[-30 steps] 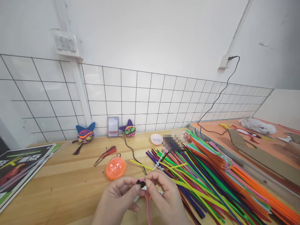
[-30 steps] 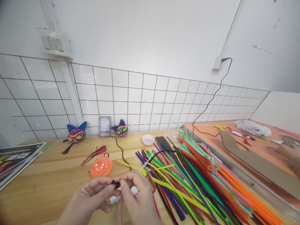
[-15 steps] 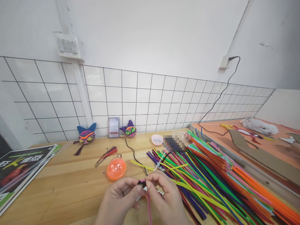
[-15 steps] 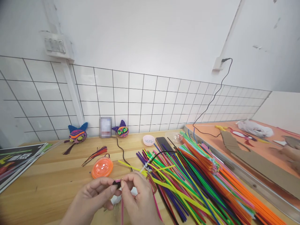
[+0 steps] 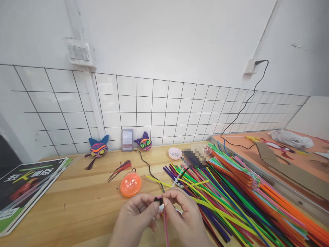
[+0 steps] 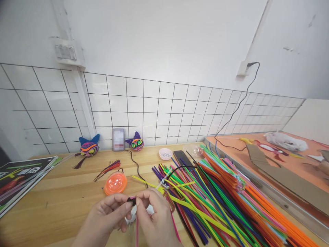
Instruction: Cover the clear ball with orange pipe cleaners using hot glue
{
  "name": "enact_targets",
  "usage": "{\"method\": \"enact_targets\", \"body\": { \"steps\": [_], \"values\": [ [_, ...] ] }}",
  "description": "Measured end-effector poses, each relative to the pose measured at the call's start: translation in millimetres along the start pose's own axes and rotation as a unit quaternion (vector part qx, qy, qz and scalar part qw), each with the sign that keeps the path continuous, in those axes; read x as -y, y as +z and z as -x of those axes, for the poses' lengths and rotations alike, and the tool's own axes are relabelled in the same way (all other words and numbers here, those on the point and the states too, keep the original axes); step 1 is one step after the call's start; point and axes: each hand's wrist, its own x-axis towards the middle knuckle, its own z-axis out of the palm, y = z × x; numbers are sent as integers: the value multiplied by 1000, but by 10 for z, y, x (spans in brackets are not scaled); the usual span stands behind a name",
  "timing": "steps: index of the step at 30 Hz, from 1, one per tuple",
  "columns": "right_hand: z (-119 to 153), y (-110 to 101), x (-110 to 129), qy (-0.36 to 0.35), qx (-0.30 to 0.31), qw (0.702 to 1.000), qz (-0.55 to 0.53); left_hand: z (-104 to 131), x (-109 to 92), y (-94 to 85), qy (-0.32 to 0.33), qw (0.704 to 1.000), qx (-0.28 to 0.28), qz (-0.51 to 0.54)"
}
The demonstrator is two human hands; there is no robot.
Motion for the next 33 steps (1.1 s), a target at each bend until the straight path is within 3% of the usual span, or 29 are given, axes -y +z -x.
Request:
{"method": "enact_targets", "body": {
  "steps": [10, 22, 27, 33],
  "values": [
    [-4, 1, 8, -25, -17, 999, 19, -8, -21, 8, -7, 1000, 4, -9],
    [0, -17, -19, -38, 13, 999, 19, -56, 5, -40, -4, 999, 34, -22],
    [-7, -20, -20, -38, 5, 999, 15, -44, 18, -18, 9, 1000, 10, -14],
    [-13, -30, -9, -32, 15, 999, 11, -54, -8, -60, -10, 999, 42, -16]
  ]
}}
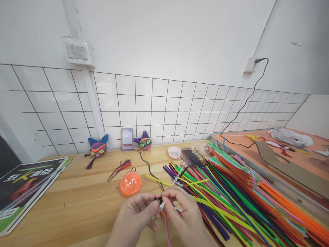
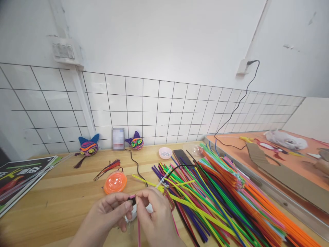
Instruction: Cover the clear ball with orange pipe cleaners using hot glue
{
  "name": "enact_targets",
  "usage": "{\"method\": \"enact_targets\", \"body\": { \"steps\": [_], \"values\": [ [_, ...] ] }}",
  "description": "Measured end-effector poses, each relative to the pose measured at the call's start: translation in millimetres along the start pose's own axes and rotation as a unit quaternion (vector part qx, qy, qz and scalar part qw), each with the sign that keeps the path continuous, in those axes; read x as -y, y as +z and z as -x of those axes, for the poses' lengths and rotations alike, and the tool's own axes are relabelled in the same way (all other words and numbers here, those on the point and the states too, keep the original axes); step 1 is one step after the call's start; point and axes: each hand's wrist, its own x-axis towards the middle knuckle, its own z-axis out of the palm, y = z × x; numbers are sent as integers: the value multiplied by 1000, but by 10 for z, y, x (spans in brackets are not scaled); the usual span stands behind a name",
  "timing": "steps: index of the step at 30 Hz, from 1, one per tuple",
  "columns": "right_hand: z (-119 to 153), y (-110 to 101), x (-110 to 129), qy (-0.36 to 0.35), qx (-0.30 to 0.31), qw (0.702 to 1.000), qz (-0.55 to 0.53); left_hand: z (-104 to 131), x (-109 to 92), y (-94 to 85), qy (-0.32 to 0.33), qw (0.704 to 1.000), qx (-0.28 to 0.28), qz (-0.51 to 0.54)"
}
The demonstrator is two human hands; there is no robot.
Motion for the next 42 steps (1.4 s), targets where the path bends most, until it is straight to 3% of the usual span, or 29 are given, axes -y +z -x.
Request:
{"method": "enact_targets", "body": {
  "steps": [9, 18, 24, 42],
  "values": [
    [5, 1, -10, 5, 13, 1000, 13, 34, -45, 36, -2, 999, -15, 32],
    [9, 0, -18, 6, 26, 1000, 3, 33, -38, 10, -10, 1000, -11, 0],
    [-3, 0, -12, 5, 37, 999, 4, -1, -39, -33, -16, 999, 20, -21],
    [-6, 20, -29, 20, 9, 1000, -5, -49, -13, -54, 7, 999, 40, -19]
  ]
}}
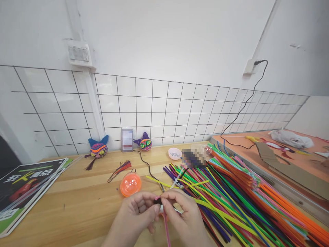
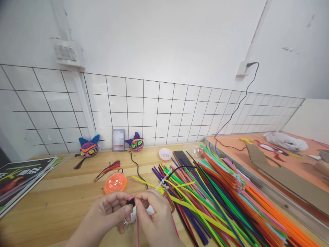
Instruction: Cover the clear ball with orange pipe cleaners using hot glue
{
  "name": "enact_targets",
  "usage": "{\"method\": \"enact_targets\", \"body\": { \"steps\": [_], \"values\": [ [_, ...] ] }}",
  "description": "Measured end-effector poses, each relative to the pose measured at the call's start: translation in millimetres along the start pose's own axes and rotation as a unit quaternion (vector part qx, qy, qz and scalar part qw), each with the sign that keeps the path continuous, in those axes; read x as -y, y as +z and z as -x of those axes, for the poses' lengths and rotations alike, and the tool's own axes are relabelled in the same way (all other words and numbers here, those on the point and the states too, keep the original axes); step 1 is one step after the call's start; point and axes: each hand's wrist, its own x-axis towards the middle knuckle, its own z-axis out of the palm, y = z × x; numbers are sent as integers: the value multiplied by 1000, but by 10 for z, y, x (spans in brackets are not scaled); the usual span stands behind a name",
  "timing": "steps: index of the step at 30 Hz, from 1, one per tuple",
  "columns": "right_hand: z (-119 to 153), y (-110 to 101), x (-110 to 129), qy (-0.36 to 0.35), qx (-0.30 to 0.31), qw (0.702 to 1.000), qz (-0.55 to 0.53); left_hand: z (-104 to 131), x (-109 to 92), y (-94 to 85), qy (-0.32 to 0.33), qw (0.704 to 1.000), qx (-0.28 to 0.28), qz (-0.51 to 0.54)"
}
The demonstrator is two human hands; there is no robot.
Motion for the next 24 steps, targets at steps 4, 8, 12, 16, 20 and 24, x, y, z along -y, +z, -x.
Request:
{"method": "enact_targets", "body": {
  "steps": [4, 8, 12, 16, 20, 24],
  "values": [
    [0, 0, -4, -5, -6, 1000, 5, 3, 22, 38, 20, 999, -35, -1],
    [2, -5, 5, -12, 1, 1000, 4, 6, 25, 6, 9, 1000, -4, -4],
    [4, -10, 13, -20, 8, 1000, 5, -14, 33, -60, -8, 1000, 16, -13],
    [8, -11, 6, -30, 10, 999, 8, -16, 31, -67, -5, 1000, 8, -18],
    [9, -11, -8, -35, 24, 999, 12, -5, 21, -30, -5, 999, -11, -35],
    [-8, -27, 17, -22, 32, 999, -3, -24, 24, -20, -16, 999, -14, -45]
  ]
}}
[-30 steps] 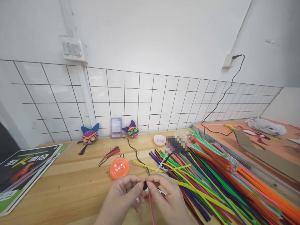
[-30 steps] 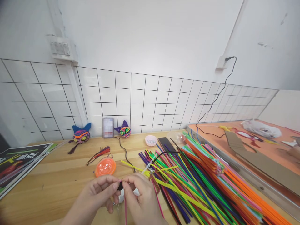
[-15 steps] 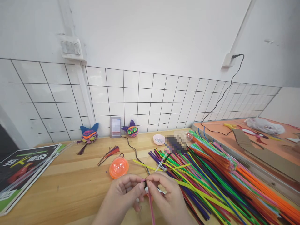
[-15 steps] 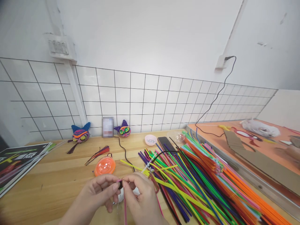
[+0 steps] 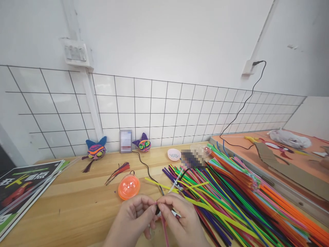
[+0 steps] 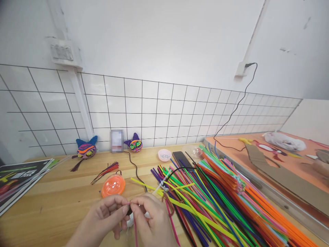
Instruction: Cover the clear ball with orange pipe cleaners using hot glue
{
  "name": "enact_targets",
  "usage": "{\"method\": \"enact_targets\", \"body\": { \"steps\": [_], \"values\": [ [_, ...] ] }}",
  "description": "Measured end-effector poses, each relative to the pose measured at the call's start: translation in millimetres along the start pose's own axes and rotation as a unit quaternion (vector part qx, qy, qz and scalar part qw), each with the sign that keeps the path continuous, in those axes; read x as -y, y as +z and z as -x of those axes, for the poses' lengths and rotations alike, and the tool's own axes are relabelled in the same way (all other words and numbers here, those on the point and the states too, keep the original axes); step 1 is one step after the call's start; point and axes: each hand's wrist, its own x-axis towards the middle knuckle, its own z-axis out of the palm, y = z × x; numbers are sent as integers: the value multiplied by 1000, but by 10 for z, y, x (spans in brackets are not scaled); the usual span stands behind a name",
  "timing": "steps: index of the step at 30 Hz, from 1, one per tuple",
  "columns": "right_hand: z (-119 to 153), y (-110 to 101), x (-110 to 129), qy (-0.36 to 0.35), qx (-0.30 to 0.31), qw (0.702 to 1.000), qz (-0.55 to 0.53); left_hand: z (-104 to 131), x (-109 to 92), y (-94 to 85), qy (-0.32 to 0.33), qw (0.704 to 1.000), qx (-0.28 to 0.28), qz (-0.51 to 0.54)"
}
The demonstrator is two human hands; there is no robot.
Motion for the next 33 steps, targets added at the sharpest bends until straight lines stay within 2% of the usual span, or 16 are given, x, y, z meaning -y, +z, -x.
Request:
{"method": "enact_targets", "body": {
  "steps": [6, 9, 12, 14, 18, 20, 24, 33],
  "values": [
    [-13, -31, 19, 110, 1, 991, -80, -19, -21, -14, 1, 1000, -6, 8],
    [-6, -6, -3, 142, 10, 986, -90, -22, -31, -16, 5, 1000, -19, 21],
    [-12, 28, 0, 161, 27, 980, -115, -20, -35, -25, 3, 1000, -9, 19],
    [-22, 44, 10, 183, 48, 966, -175, -11, -41, -33, -1, 1000, 3, 17],
    [-18, 74, -10, 244, 73, 919, -301, 13, -56, -39, -13, 999, 13, 36],
    [-4, 92, -41, 256, 65, 907, -328, 25, -64, -34, -20, 999, 17, 45],
    [5, 99, -87, 255, 59, 906, -333, 49, -89, -16, -25, 998, 16, 57],
    [-28, 87, -21, 270, 63, 897, -343, 3, -65, 10, -45, 997, -29, 60]
  ]
}}
